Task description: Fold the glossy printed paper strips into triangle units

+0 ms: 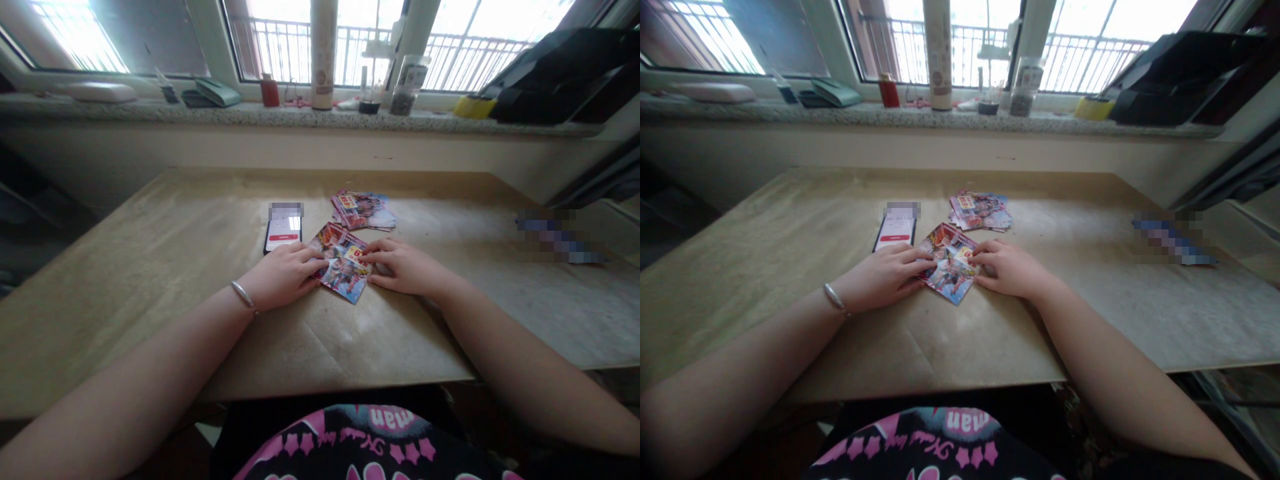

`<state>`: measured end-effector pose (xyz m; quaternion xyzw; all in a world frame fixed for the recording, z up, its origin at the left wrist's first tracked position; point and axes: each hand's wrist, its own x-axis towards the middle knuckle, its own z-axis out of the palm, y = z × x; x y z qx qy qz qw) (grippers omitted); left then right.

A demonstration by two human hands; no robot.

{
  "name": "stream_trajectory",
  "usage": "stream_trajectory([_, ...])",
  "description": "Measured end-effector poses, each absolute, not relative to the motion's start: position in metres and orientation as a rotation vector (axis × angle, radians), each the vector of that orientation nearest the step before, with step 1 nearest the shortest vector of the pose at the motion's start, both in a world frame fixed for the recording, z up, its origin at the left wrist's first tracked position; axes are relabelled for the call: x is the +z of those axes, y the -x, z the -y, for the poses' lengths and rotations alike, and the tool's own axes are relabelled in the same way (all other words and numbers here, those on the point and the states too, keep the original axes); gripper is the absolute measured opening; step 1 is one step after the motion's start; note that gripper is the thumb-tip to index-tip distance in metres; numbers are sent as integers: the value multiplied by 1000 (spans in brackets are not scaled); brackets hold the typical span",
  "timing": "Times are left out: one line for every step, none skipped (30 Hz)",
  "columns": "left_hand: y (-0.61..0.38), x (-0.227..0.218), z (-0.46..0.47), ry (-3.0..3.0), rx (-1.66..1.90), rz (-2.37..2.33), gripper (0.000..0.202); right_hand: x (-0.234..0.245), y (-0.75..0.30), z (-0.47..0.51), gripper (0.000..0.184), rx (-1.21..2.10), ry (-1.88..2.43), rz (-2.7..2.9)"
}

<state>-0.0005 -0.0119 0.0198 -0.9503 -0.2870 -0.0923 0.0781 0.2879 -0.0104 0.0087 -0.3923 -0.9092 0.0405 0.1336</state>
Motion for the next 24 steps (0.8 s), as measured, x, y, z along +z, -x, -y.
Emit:
stream_trajectory([0,19,12,2855,-300,827,35,9,-288,11,37,108,1138,2644])
stream_trajectory([-1,19,11,2861,-317,796,34,10,-288,11,36,102,1138,2650])
stream_trajectory([-1,19,11,2863,-326,767,33,10,-288,11,35,98,1138,2650])
stream_trajectory([-1,19,10,2860,-332,742,32,11,-288,11,34,97,1133,2649])
stream_trajectory([-2,19,10,2855,-337,723,31,12,-287,11,32,95,1117,2651])
stream_trajectory([-2,19,9,2850,-339,707,30,12,-287,12,31,89,1091,2655])
stream_trajectory([-2,18,8,2850,-334,693,30,13,-286,12,30,82,1058,2662])
stream_trajectory([-2,18,8,2856,-323,680,30,14,-286,13,29,77,1022,2670])
stream_trajectory([-1,17,7,2867,-313,668,29,15,-285,13,29,78,991,2675])
stream_trajectory([-1,16,7,2879,-307,661,29,15,-285,14,28,83,971,2677])
stream_trajectory([-1,15,7,2890,-307,660,29,15,-284,14,28,90,965,2674])
stream_trajectory([-1,15,7,2899,-313,666,29,16,-284,14,28,96,966,2673])
stream_trajectory([-1,14,7,2906,-327,678,28,15,-284,14,28,98,969,2676])
stream_trajectory([-1,14,7,2909,-346,698,28,15,-284,14,27,93,968,2681])
stream_trajectory([-1,14,8,2915,-361,720,28,14,-284,13,26,79,959,2690])
stream_trajectory([-1,14,8,2923,-369,742,28,13,-285,12,25,61,939,2700])
stream_trajectory([-1,14,8,2931,-371,765,27,13,-285,12,24,42,915,2706])
stream_trajectory([-1,15,9,2939,-371,787,27,12,-285,11,24,25,888,2707])
stream_trajectory([-1,16,9,2945,-368,805,27,11,-285,11,23,11,864,2703])
stream_trajectory([-1,16,9,2949,-364,818,27,10,-285,11,23,2,844,2696])
stream_trajectory([-1,16,9,2956,-363,822,27,10,-284,11,22,0,831,2689])
stream_trajectory([-1,16,10,2965,-366,820,27,10,-283,11,22,3,828,2680])
stream_trajectory([-1,16,10,2976,-368,813,27,10,-283,12,21,15,834,2672])
stream_trajectory([-1,16,10,2987,-371,803,27,10,-282,13,20,35,848,2664])
